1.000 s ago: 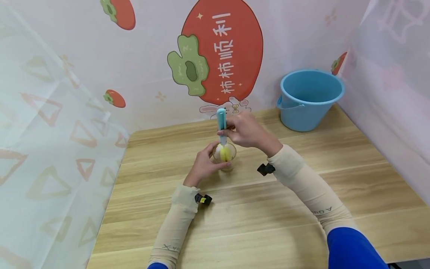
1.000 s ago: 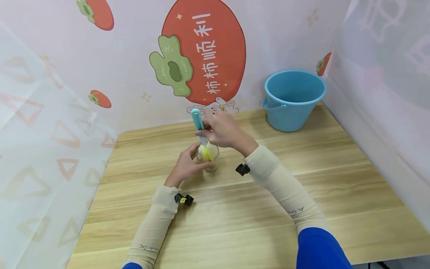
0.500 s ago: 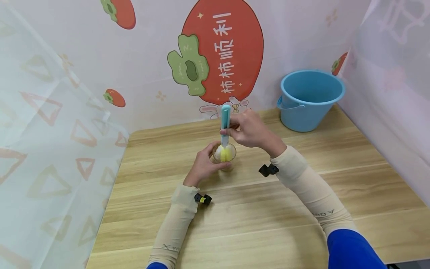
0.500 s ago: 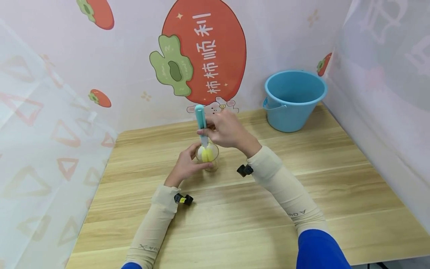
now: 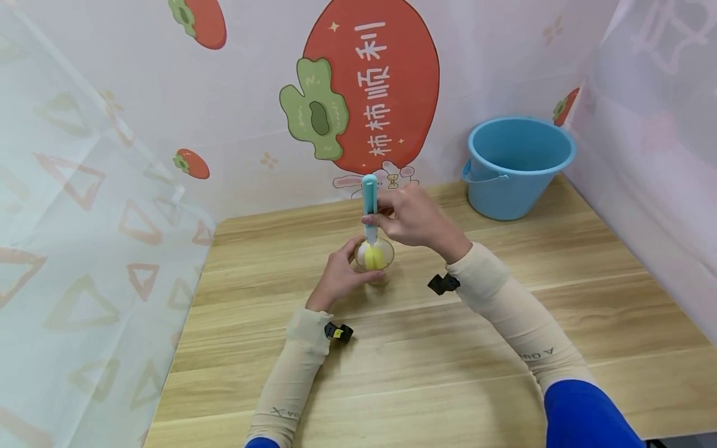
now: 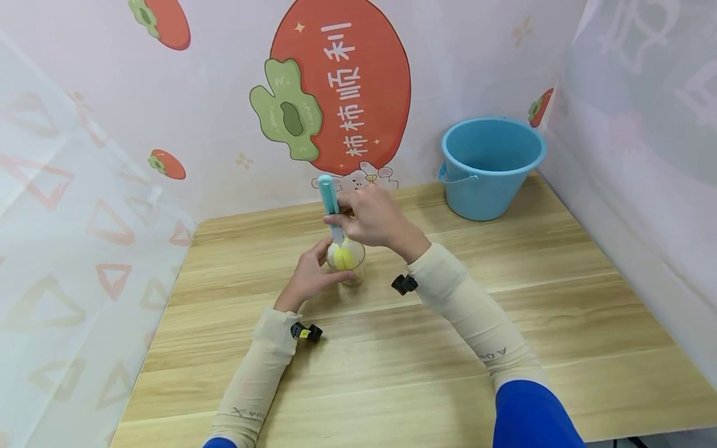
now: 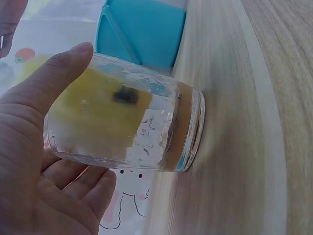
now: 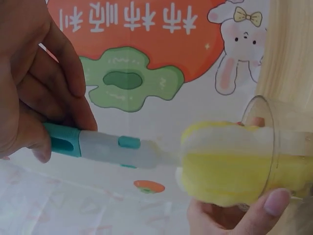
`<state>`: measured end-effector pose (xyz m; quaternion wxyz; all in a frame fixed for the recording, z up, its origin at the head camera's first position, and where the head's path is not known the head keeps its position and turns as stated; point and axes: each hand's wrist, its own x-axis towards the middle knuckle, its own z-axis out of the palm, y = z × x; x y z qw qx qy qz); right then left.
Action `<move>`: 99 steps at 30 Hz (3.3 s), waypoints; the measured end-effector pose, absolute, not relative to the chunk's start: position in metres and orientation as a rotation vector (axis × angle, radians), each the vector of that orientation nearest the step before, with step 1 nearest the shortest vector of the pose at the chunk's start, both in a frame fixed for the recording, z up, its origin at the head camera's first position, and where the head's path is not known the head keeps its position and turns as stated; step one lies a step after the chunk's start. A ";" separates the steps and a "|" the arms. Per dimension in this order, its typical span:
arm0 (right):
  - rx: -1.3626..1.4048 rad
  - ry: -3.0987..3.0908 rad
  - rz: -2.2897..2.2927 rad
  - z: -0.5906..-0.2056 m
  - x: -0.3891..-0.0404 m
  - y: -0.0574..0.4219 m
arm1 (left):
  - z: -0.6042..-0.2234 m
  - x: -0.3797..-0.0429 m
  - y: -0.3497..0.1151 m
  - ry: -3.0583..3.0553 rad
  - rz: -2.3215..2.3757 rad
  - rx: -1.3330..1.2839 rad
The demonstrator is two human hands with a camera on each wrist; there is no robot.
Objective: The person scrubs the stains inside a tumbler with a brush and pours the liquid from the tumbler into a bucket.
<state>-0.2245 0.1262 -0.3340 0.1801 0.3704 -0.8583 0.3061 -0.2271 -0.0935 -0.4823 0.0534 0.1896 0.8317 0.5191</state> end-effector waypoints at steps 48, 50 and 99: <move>1.303 -2.134 0.868 -0.332 -0.206 0.132 | -0.483 -0.229 -0.095 2.539 1.574 0.585; 1.334 -2.090 0.850 -0.334 -0.202 0.134 | -0.483 -0.229 -0.096 2.549 1.568 0.585; 1.464 -1.559 0.368 -0.397 -0.132 0.178 | -0.483 -0.235 -0.100 2.610 1.469 0.675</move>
